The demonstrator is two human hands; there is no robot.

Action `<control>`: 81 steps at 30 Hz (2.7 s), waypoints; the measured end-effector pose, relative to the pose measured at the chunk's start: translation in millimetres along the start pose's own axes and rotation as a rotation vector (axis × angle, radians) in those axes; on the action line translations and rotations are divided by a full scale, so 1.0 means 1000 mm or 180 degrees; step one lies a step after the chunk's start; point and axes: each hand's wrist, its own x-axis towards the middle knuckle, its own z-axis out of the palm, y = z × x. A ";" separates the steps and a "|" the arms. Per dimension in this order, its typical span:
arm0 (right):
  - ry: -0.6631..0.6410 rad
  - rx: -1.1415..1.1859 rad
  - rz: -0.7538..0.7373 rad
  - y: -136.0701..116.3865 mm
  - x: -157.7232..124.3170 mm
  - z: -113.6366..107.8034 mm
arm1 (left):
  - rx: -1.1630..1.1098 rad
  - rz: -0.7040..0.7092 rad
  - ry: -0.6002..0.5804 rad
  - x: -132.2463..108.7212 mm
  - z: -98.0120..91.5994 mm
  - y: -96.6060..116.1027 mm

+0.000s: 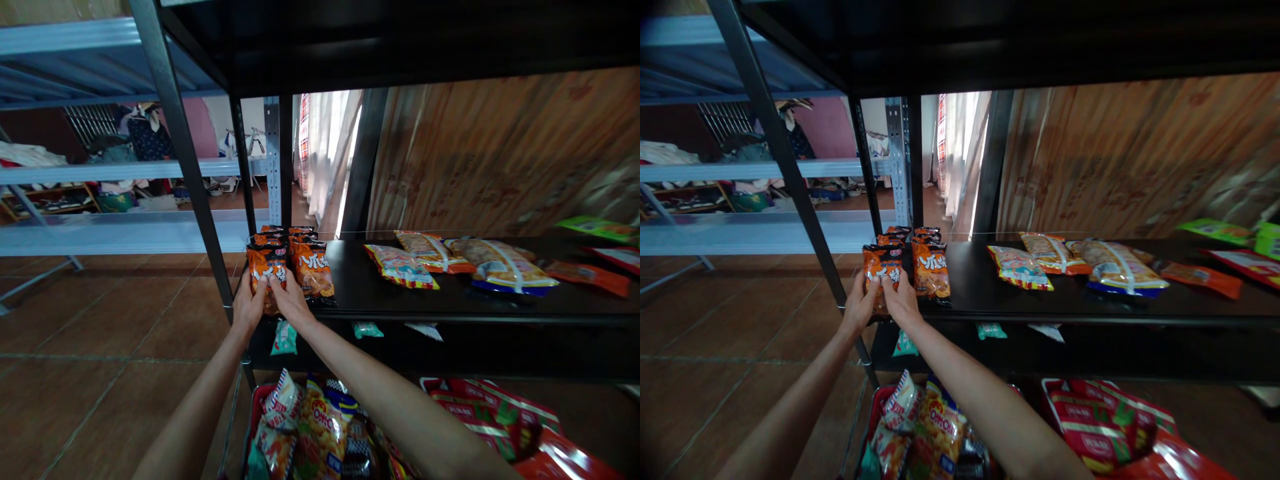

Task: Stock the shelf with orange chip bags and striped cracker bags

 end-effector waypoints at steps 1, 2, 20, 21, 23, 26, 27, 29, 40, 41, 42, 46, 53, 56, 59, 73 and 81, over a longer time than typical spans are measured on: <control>-0.0017 0.0021 0.0033 0.000 0.000 0.000 | -0.0026 -0.0035 -0.0009 0.000 0.000 0.000; -0.0023 0.0040 0.0043 0.000 0.000 0.000 | -0.0041 -0.0054 0.0001 0.000 0.001 -0.001; 0.0017 -0.0104 0.0120 -0.004 0.015 0.008 | -0.0316 0.0124 0.0189 0.022 0.012 -0.017; 0.0038 -0.0109 0.0112 -0.004 0.015 0.008 | -0.0320 0.0171 0.0189 0.023 0.013 -0.016; 0.0102 -0.0123 0.0074 -0.004 0.016 0.008 | -0.0295 0.0220 0.0188 0.025 0.013 -0.015; 0.0197 -0.0165 -0.0022 -0.002 0.018 0.012 | -0.0212 0.0197 0.0211 0.028 0.014 -0.015; 0.0229 -0.0181 -0.0074 -0.001 0.019 0.013 | -0.0184 0.0175 0.0224 0.029 0.014 -0.015; 0.0313 -0.0235 -0.0193 0.000 0.022 0.017 | -0.0147 0.0123 0.0243 0.032 0.014 -0.016; 0.0347 -0.0253 -0.0135 0.009 0.021 0.021 | 0.0041 0.0275 0.0172 0.023 0.015 -0.016; 0.0327 -0.0240 -0.0135 0.008 0.020 0.020 | 0.0064 0.0316 0.0198 0.021 0.015 -0.016; 0.0306 -0.0242 -0.0126 0.007 0.019 0.019 | 0.0102 0.0310 0.0213 0.020 0.015 -0.016; 0.0185 -0.0271 0.0053 0.001 0.018 0.016 | 0.0335 0.0091 0.0222 0.019 0.017 -0.016; 0.0176 -0.0136 0.0079 -0.006 0.032 0.012 | 0.0529 0.0079 0.0290 0.022 0.021 -0.018; 0.0157 0.0007 0.0061 -0.005 0.047 0.011 | 0.0561 0.0077 0.0315 0.022 0.022 -0.019; 0.0127 0.0092 0.0033 -0.003 0.064 0.011 | 0.0515 -0.0015 0.0308 0.023 0.023 -0.018; 0.0226 -0.0246 -0.0147 -0.005 0.063 0.004 | 0.0245 0.0205 0.0188 0.026 0.025 -0.021; 0.0373 -0.0333 -0.0124 -0.005 0.046 0.015 | 0.0342 0.0438 0.0263 0.037 0.015 -0.018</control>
